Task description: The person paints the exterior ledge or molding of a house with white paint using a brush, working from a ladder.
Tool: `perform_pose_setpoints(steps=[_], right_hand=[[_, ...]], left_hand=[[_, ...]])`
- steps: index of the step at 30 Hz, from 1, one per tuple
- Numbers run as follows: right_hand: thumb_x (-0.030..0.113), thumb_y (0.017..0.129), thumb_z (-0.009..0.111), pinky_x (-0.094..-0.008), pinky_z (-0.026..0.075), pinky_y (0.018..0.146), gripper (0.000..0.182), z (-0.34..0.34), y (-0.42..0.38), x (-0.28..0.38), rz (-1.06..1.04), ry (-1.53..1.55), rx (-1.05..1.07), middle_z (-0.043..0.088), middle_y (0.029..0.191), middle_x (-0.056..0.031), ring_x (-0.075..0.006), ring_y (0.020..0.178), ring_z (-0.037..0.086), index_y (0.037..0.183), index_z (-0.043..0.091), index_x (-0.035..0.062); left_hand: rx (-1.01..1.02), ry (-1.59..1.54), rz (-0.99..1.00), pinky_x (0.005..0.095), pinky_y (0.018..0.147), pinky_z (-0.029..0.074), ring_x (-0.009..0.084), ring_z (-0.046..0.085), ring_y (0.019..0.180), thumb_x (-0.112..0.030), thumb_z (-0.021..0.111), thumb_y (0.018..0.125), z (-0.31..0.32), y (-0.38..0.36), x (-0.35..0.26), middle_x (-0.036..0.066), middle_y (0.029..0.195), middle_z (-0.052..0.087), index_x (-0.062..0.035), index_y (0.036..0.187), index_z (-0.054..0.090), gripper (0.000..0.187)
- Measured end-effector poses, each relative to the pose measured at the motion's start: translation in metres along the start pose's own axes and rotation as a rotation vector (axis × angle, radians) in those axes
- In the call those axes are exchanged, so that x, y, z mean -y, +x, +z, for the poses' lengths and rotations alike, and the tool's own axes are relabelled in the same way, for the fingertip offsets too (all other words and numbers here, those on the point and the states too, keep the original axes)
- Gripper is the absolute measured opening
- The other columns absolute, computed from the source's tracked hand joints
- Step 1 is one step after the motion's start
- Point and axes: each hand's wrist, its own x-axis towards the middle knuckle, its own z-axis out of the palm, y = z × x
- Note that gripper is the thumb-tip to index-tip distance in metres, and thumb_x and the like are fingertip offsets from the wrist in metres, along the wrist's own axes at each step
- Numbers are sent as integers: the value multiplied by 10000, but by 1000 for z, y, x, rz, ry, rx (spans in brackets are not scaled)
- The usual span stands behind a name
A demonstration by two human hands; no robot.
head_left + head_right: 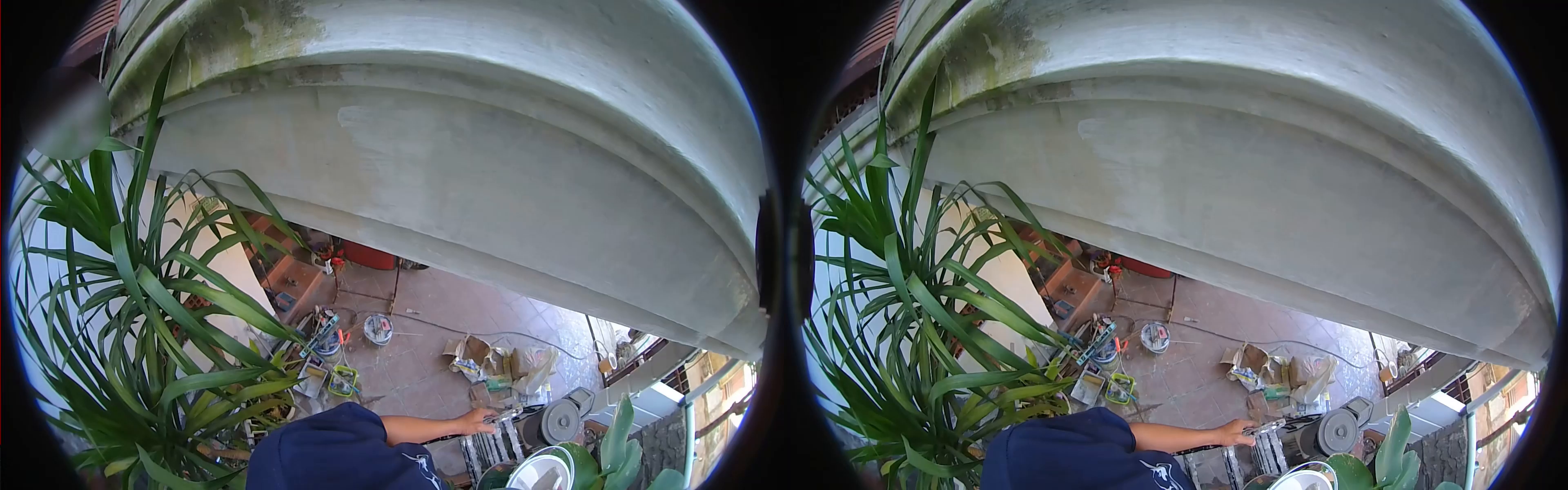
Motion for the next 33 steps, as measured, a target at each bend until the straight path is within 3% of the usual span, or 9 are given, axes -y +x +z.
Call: perform_pose_setpoints(steps=[3,15,25,33], right_hand=[[158,920,629,-317,506,683,172,-1,-1,0,4,-5,-7,652,889,-136,-228,790,637,1016,605,17],[175,927,626,-315,505,656,173,-4,-2,-1,20,-29,-55,650,841,-131,-219,760,640,969,608,8],[189,933,624,-313,505,634,190,-4,-8,-3,71,-53,-105,648,800,-126,-212,734,643,930,610,0],[200,938,622,-312,504,616,211,-8,-23,-2,157,-127,-190,646,768,-123,-206,714,645,899,611,-6]], left_hand=[[9,5,-10,350,937,446,245,618,1042,-273,715,749,-1,0,1,175,1118,665,28,1238,572,591],[2,-5,11,368,944,451,313,614,1072,-382,724,721,4,5,18,233,1124,650,32,1238,577,678],[83,-72,-66,355,946,444,285,603,1066,-312,695,756,0,3,7,221,1141,638,39,1251,552,624],[11,-29,-13,354,954,435,264,600,1067,-323,717,749,4,2,9,196,1140,649,30,1231,572,615]])
